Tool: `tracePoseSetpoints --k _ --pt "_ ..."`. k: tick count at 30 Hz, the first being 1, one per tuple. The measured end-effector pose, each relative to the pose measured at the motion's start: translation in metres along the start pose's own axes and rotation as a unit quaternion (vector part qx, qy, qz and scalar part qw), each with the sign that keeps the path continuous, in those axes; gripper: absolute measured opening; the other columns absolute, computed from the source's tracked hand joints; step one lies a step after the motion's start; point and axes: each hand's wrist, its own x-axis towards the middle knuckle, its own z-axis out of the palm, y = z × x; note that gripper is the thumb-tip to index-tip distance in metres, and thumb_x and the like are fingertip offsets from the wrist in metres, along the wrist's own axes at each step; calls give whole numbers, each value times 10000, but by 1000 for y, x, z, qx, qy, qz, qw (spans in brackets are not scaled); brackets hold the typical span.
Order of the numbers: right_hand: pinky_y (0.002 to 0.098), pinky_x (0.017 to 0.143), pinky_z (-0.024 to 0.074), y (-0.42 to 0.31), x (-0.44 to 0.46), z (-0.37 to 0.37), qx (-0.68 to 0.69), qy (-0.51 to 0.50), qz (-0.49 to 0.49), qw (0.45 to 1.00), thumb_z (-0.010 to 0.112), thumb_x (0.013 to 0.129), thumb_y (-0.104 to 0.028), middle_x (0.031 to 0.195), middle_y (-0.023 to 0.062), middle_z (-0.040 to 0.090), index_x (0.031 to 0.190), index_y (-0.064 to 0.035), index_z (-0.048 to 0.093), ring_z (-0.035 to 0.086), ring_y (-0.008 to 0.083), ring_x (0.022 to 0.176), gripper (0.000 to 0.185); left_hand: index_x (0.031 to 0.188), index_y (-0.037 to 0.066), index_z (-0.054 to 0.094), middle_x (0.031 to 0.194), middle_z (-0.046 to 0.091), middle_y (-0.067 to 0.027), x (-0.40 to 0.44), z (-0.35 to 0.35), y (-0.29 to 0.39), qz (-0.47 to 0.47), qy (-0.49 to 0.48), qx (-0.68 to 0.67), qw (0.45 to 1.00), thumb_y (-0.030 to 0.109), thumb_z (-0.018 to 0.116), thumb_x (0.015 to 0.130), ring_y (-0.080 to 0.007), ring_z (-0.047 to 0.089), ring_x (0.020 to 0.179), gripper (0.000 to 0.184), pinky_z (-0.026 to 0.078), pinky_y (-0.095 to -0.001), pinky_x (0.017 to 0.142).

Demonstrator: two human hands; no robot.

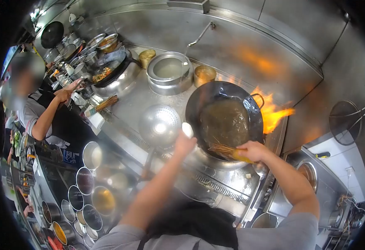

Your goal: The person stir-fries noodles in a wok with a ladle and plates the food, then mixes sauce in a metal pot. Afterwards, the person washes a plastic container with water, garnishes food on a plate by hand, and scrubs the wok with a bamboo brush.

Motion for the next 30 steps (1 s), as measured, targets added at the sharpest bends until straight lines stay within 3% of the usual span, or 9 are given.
tracePoseSetpoints --k 2,4,7,9,11,13,17,23,30 --pt "400 792 544 -35 48 -19 136 8 101 985 601 889 -356 953 154 709 1154 -153 682 695 264 877 343 1177 -22 328 1042 604 -349 -1 -5 2 -9 -4 13 1000 246 662 740 -486 588 1011 611 458 -492 917" --pt "356 447 511 -32 118 -20 223 52 157 961 576 920 -357 668 118 660 1168 -150 670 629 210 476 337 1158 -20 334 1035 608 -347 0 -6 1 -13 -11 32 999 251 663 740 -483 594 1000 597 464 -492 908" --pt "353 467 524 -59 147 12 256 236 211 914 531 941 -363 843 134 694 1343 -182 534 676 234 618 442 1156 -22 335 1024 613 -345 1 -9 6 1 -11 32 999 249 662 741 -483 599 987 593 468 -492 905" --pt "396 628 559 -75 119 35 281 138 197 929 536 929 -377 1047 167 685 1335 -169 545 694 289 874 456 1158 -26 334 1019 615 -343 1 -6 0 2 -19 27 999 250 661 742 -484 600 984 597 469 -493 902" --pt "419 838 527 -49 76 72 140 189 36 971 548 909 -391 1187 192 632 1325 -172 558 632 332 1066 470 1160 -29 333 1014 616 -342 4 -6 -1 8 -27 25 999 250 661 742 -486 600 981 600 471 -494 899" --pt "416 969 452 -35 14 60 139 77 92 983 566 885 -412 1198 190 620 1296 -178 583 593 351 1120 473 1165 -43 329 1008 614 -350 5 -6 -1 3 -37 24 999 249 661 742 -486 599 986 611 473 -496 893" --pt "388 887 503 0 28 -8 -7 13 233 972 602 863 -444 1171 172 643 1288 -224 588 641 311 1051 478 1168 -57 323 1014 606 -365 0 -5 2 -2 -31 43 999 254 659 745 -487 598 989 623 473 -495 892" --pt "419 898 503 -40 140 18 167 190 304 918 534 912 -428 1174 159 644 1337 -272 536 632 347 1056 452 1166 -69 339 1008 606 -370 0 0 -5 8 -25 39 999 267 661 746 -490 593 997 627 463 -488 911" --pt "450 917 491 -16 11 48 5 47 146 988 522 886 -493 1160 154 648 1341 -249 534 619 371 1052 516 1138 -69 364 994 612 -357 -2 0 -1 -1 -27 27 999 247 671 735 -488 592 997 597 465 -483 902"
